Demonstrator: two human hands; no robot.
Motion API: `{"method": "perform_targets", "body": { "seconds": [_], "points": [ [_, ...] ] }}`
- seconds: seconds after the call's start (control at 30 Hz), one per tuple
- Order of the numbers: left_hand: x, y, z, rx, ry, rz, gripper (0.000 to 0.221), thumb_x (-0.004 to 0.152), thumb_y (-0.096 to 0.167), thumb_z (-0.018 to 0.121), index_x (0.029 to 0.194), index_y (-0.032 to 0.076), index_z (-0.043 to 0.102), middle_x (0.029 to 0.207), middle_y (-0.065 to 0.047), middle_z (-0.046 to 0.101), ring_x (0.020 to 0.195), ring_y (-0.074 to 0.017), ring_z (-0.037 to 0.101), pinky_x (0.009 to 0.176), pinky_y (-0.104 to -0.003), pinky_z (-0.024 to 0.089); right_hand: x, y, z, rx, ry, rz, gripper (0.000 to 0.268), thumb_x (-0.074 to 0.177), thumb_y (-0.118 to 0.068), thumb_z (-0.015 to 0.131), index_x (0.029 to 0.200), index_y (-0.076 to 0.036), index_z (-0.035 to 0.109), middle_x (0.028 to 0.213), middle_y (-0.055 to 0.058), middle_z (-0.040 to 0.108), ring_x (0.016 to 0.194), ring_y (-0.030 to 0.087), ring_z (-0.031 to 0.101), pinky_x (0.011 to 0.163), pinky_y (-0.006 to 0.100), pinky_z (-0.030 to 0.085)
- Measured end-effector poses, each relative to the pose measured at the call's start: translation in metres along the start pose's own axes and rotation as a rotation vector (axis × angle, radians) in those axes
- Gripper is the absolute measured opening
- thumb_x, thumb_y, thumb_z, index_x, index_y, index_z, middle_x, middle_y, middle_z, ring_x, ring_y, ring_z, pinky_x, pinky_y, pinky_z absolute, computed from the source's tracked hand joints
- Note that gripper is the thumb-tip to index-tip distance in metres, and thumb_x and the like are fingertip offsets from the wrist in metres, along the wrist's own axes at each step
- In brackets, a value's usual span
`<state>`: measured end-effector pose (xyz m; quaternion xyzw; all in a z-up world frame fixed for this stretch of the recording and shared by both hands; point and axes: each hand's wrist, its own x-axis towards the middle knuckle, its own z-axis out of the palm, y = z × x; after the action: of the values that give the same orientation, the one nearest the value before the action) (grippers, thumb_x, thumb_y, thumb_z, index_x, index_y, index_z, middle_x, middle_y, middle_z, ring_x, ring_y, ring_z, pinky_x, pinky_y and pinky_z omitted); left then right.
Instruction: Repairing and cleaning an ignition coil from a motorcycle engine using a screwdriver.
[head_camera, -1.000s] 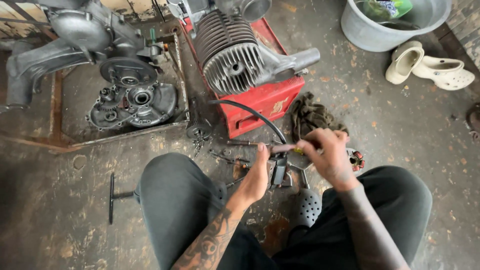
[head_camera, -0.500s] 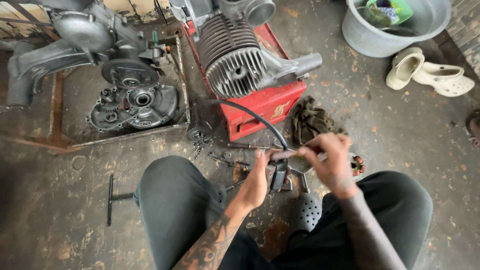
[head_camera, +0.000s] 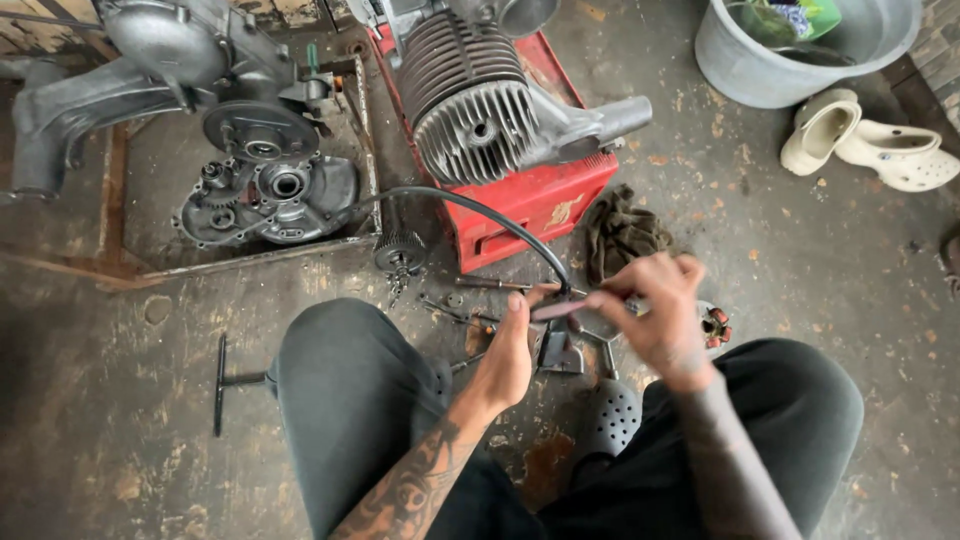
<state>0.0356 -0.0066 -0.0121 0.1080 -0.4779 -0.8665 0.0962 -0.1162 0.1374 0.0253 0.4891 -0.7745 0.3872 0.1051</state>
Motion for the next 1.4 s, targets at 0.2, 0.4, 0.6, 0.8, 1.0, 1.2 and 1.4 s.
{"method": "perform_targets", "body": {
  "seconds": [0.2,0.4,0.6,0.8,1.0,1.2,1.4],
  "points": [
    [-0.012,0.032,0.022,0.283,0.057,-0.031,0.080,0.103,0.059,0.003,0.146,0.010,0.048,0.122,-0.023,0.066,0.112,-0.0305,0.062,0.106,-0.045,0.046,0.001,-0.014,0.001,-0.010,0.064,-0.011,0.029,0.084,-0.039,0.085,0.092,-0.018,0.066,0.083,0.001,0.066,0.080,0.023,0.060,0.092,0.042,0.032],
    [0.014,-0.023,-0.002,0.012,0.029,-0.033,0.088,0.100,0.071,0.006,0.139,0.011,0.056,0.095,-0.023,0.071,0.080,-0.0291,0.072,0.056,-0.037,0.061,-0.003,0.002,0.002,-0.026,0.089,0.017,0.031,0.082,-0.042,0.085,0.090,-0.020,0.065,0.078,-0.003,0.064,0.076,0.019,0.058,0.089,0.038,0.032],
    [-0.007,0.049,0.038,0.248,0.092,-0.102,0.086,0.101,0.066,0.005,0.148,0.002,0.037,0.148,-0.025,0.039,0.142,-0.0380,0.030,0.122,-0.051,0.018,-0.002,0.000,-0.003,-0.069,0.029,0.060,0.030,0.085,-0.043,0.083,0.089,-0.021,0.064,0.079,-0.004,0.063,0.080,0.017,0.059,0.093,0.039,0.031],
    [0.002,0.011,0.014,-0.035,0.067,-0.101,0.066,0.104,0.054,0.028,0.145,0.009,0.054,0.131,-0.017,0.065,0.113,-0.0281,0.063,0.102,-0.041,0.043,-0.008,-0.004,0.002,-0.095,0.024,0.073,0.034,0.082,-0.045,0.085,0.091,-0.020,0.065,0.079,-0.002,0.061,0.079,0.019,0.059,0.094,0.041,0.032],
    [-0.011,0.017,0.002,-0.152,-0.078,-0.166,0.060,0.084,0.013,0.055,0.144,0.014,0.054,0.116,-0.015,0.063,0.093,-0.0234,0.057,0.075,-0.035,0.052,-0.012,0.002,-0.008,-0.027,0.030,0.144,0.029,0.088,-0.044,0.081,0.093,-0.020,0.066,0.078,-0.002,0.062,0.080,0.018,0.061,0.097,0.038,0.031],
    [-0.018,0.050,0.022,0.125,-0.021,-0.244,0.064,0.079,0.019,0.079,0.139,0.012,0.058,0.110,-0.010,0.059,0.101,-0.0204,0.055,0.083,-0.032,0.051,-0.017,0.015,-0.009,0.001,-0.034,0.226,0.030,0.085,-0.046,0.082,0.094,-0.020,0.069,0.079,-0.002,0.065,0.081,0.017,0.062,0.101,0.038,0.030],
    [-0.010,0.041,0.019,0.222,0.117,-0.269,0.077,0.061,0.028,0.097,0.125,0.003,0.063,0.094,-0.009,0.062,0.087,-0.0187,0.061,0.072,-0.030,0.055,-0.016,0.006,-0.012,0.014,-0.099,0.271,0.030,0.084,-0.045,0.083,0.092,-0.019,0.071,0.077,0.002,0.064,0.079,0.020,0.065,0.103,0.039,0.031]
  ]
}}
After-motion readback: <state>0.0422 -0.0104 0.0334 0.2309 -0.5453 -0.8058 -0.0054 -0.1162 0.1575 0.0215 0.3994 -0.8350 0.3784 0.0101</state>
